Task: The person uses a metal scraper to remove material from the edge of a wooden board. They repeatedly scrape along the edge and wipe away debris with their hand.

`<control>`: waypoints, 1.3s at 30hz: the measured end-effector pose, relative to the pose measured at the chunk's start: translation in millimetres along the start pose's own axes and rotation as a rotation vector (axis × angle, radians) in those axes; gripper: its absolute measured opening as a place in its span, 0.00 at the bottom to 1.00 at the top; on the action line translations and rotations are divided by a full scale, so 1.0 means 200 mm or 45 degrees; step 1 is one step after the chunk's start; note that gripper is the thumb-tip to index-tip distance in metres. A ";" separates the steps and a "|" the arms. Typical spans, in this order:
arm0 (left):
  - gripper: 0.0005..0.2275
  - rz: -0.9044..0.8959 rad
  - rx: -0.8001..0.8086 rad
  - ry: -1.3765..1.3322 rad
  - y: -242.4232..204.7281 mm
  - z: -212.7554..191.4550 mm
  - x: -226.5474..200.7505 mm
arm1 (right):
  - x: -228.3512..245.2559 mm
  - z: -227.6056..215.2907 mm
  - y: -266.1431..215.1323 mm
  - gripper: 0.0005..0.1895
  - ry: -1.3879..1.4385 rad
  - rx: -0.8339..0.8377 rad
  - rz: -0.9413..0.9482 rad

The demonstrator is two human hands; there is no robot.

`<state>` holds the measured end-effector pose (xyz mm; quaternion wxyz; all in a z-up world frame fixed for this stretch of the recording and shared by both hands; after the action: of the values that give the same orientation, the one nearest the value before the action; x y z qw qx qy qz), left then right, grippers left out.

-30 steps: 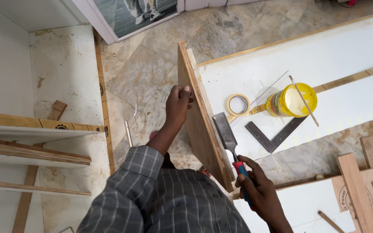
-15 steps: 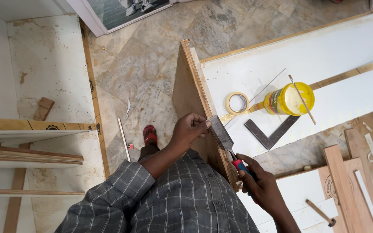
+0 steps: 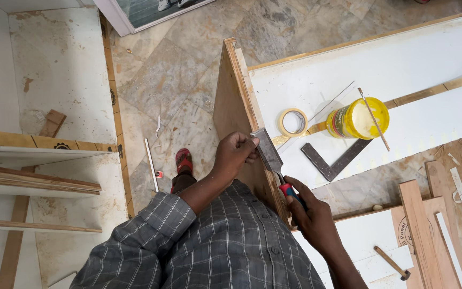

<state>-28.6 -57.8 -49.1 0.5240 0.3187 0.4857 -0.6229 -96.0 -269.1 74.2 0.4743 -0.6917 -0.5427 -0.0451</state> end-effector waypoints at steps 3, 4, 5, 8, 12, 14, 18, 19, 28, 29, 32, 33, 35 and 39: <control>0.13 0.023 -0.031 -0.021 0.02 0.00 -0.01 | 0.03 0.00 0.01 0.25 0.025 0.003 0.014; 0.13 0.013 -0.046 -0.036 0.04 0.00 -0.01 | 0.04 0.00 0.03 0.25 0.035 0.001 0.019; 0.13 0.032 -0.058 -0.020 0.04 0.00 -0.01 | 0.04 0.00 0.03 0.25 0.032 -0.010 0.012; 0.12 0.055 -0.082 -0.005 0.01 0.01 0.05 | 0.01 0.01 0.01 0.25 0.011 -0.022 0.018; 0.11 0.038 -0.074 -0.018 0.01 0.01 0.05 | 0.02 0.01 0.01 0.25 0.019 -0.026 -0.022; 0.11 0.043 -0.092 -0.026 0.05 0.01 0.04 | 0.04 0.00 0.04 0.25 0.039 -0.026 -0.043; 0.11 0.076 -0.115 -0.058 0.04 0.02 0.06 | 0.00 0.00 0.04 0.25 0.068 -0.007 -0.011; 0.11 0.097 -0.113 -0.062 0.04 0.01 0.06 | 0.00 0.00 0.04 0.25 0.070 -0.006 -0.018; 0.09 0.118 -0.076 0.088 0.02 -0.05 0.00 | 0.00 0.02 0.12 0.24 0.043 -0.125 -0.129; 0.10 0.186 -0.091 0.227 0.04 -0.06 -0.03 | 0.00 0.02 0.14 0.24 0.148 -0.144 -0.153; 0.11 0.307 -0.119 0.634 0.10 -0.06 -0.14 | 0.01 0.00 0.18 0.25 0.376 -0.216 -0.227; 0.12 0.291 -0.115 0.758 0.13 -0.06 -0.17 | 0.00 -0.03 0.18 0.25 0.391 -0.251 -0.252; 0.12 0.202 -0.067 0.930 0.17 -0.04 -0.22 | -0.02 -0.07 0.18 0.26 0.381 -0.310 -0.272; 0.13 -0.123 0.091 0.823 0.21 -0.04 -0.24 | -0.06 -0.09 0.16 0.26 0.351 -0.343 -0.275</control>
<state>23.5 -32.5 -19.0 0.3010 0.4948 0.6192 -0.5303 -67.4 -288.1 57.6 0.4396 -0.6740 -0.5328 -0.2618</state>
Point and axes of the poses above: each hand's wrist, its own y-axis towards the middle knuckle, its own z-axis out of the palm, x = y × z, the point moved 3 cm from there along y, towards the middle knuckle, and after that the axes turned 4 degrees about z, right-handed, at the moved point
